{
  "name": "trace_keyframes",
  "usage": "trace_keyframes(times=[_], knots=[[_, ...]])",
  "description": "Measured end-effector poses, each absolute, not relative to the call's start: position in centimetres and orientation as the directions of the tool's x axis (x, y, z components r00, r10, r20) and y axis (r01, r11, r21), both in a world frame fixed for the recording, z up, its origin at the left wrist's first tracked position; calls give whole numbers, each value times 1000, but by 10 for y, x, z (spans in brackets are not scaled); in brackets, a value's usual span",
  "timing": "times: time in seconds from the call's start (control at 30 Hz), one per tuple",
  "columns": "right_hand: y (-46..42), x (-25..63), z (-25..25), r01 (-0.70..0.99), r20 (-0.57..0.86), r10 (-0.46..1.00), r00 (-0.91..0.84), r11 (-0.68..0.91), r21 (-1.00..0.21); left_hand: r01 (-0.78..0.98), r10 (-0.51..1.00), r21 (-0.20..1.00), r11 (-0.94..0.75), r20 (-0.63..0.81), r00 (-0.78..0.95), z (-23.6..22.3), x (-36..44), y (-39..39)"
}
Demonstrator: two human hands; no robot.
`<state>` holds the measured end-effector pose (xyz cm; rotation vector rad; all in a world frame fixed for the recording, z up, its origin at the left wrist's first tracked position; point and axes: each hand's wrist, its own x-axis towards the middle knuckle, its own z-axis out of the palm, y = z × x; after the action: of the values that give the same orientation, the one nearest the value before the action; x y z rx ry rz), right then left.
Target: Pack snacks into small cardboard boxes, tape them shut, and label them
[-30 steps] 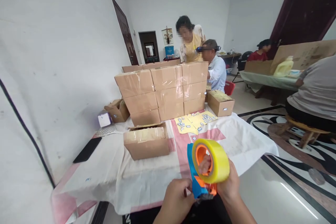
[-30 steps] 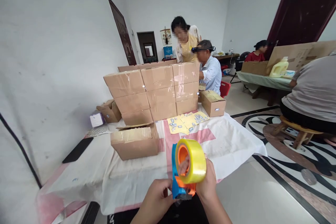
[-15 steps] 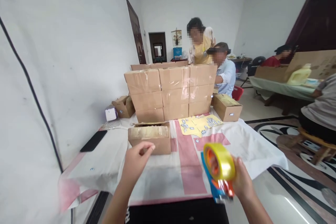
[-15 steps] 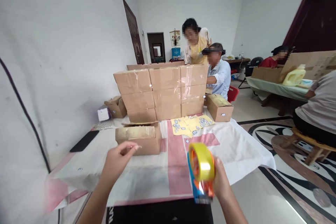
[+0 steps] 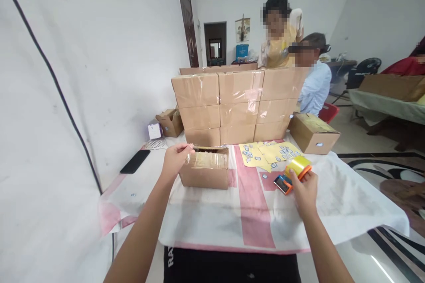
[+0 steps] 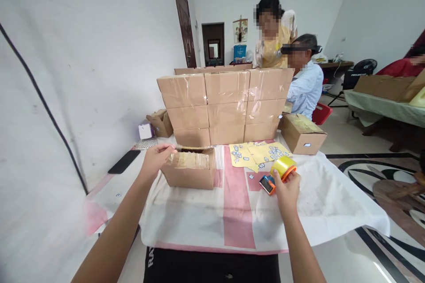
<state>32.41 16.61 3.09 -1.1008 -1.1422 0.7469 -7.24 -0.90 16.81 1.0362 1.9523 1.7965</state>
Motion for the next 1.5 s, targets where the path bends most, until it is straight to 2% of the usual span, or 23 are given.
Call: trace_keyframes(times=[0.07, 0.13, 0.17, 0.2, 0.27, 0.33, 0.4, 0.5, 0.6, 0.67, 0.73, 0.8, 0.87, 0.93, 1.0, 1.1, 1.17, 1.2, 1.27, 1.33, 1.4, 1.5], knots=[[142, 313, 32, 177, 422, 771, 478, 386, -905, 322, 674, 946, -40, 263, -690, 170, -70, -8], [116, 291, 45, 285, 549, 669, 502, 471, -835, 346, 678, 937, -47, 285, -678, 172, -63, -13], [104, 275, 58, 278, 611, 667, 426, 547, -790, 362, 683, 931, -54, 299, -666, 174, -58, -16], [94, 256, 73, 211, 674, 697, 245, 640, -739, 381, 692, 922, -62, 315, -649, 175, -52, -21], [79, 216, 110, 123, 721, 690, -66, 723, -680, 426, 717, 900, -86, 353, -601, 178, -41, -30], [72, 178, 146, 49, 743, 612, -270, 779, -624, 466, 745, 877, -114, 386, -544, 180, -33, -37], [72, 149, 174, 4, 755, 457, -470, 856, -516, 494, 766, 858, -141, 411, -494, 180, -28, -41], [72, 129, 193, -7, 750, 291, -595, 930, -367, 540, 787, 826, -161, 438, -435, 179, -28, -42], [72, 128, 191, -19, 798, 174, -577, 974, -226, 485, 814, 870, -92, 346, -466, 180, -30, -43], [72, 132, 185, -48, 838, 126, -531, 983, -178, 440, 779, 898, -24, 292, -555, 183, -35, -45], [74, 136, 181, -76, 866, 160, -473, 972, -221, 490, 636, 871, 33, 360, -683, 185, -44, -46], [81, 138, 183, -82, 858, 278, -432, 936, -344, 601, 501, 797, 64, 496, -710, 183, -59, -40], [92, 138, 189, -92, 778, 416, -470, 854, -512, 729, 554, 684, 31, 595, -582, 173, -73, -29], [104, 137, 200, -139, 633, 501, -591, 709, -691, 816, 714, 577, -23, 581, -390, 158, -82, -14], [116, 133, 213, -188, 476, 488, -732, 527, -829, 847, 798, 531, -25, 521, -304, 142, -84, -3], [128, 118, 222, -203, 308, 351, -884, 305, -930, 826, 799, 563, 20, 488, -351, 125, -77, 2], [136, 100, 215, -151, 244, 286, -927, 309, -939, 803, 788, 594, 51, 470, -398, 121, -73, -2], [140, 89, 207, -95, 218, 294, -931, 382, -919, 785, 781, 616, 71, 455, -428, 120, -71, -5], [148, 68, 187, 79, 181, 376, -909, 580, -811, 728, 766, 677, 113, 407, -497, 120, -70, -9], [156, 52, 167, 211, 181, 439, -880, 703, -679, 691, 758, 713, 123, 382, -529, 120, -70, -10], [162, 45, 154, 223, 207, 432, -878, 751, -622, 736, 764, 672, 79, 433, -478, 119, -71, -9], [164, 46, 147, 178, 250, 399, -882, 775, -607, 840, 777, 543, -16, 535, -331, 113, -72, -10]])
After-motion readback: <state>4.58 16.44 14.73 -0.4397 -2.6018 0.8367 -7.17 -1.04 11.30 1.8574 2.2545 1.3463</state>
